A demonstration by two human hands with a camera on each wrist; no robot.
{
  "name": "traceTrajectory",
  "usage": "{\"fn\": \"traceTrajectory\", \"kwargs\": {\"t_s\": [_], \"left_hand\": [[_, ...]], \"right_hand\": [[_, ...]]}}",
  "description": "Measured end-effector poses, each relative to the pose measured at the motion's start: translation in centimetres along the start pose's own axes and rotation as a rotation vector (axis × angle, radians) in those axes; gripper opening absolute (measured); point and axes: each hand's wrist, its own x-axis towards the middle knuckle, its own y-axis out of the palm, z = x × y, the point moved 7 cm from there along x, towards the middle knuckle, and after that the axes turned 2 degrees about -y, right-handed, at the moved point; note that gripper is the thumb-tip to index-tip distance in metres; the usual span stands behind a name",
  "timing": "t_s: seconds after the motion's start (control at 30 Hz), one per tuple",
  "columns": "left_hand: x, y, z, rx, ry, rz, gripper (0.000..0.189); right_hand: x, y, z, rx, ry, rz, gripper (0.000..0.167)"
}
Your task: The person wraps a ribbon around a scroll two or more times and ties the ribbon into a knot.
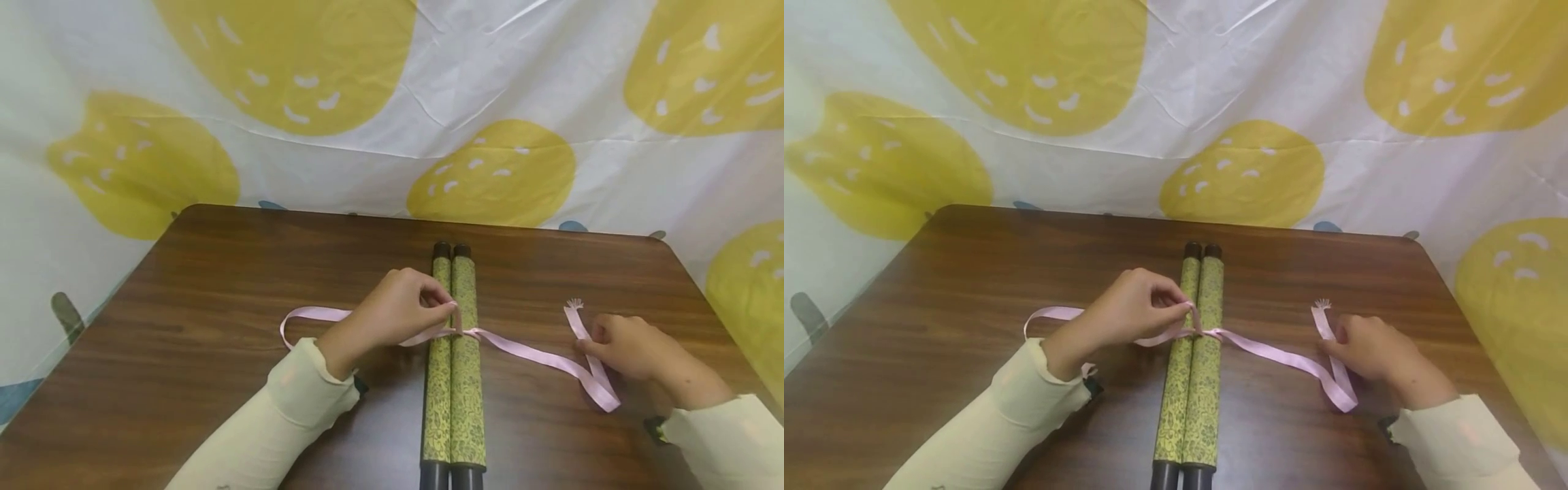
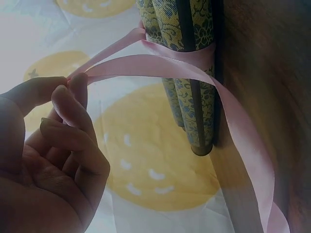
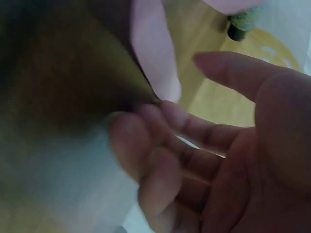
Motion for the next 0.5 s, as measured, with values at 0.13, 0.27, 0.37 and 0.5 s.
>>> {"fn": "traceTrajectory", "kwargs": {"t_s": [0.13,0.27,0.37,0.5], "left_hand": [[0.0,0.1,0.1,0.001,-0.007,0.007,0.014],[-0.1,0.1,0.2,0.007,-0.014,0.0,0.013],[-0.1,0.0,0.2,0.007,-0.017,-0.004,0.012],[0.0,0.2,0.0,0.002,-0.014,0.006,0.013]], "right_hand": [[0.4,0.8,0.3,0.041,-0.022,-0.022,0.026],[1.1,0.9,1.2,0.01,-0.061,-0.042,0.016],[1.6,0.5,2.0,-0.023,-0.081,-0.072,0.012],[2.4,-0.6,3.5,-0.025,-0.096,-0.125,0.01]]}}
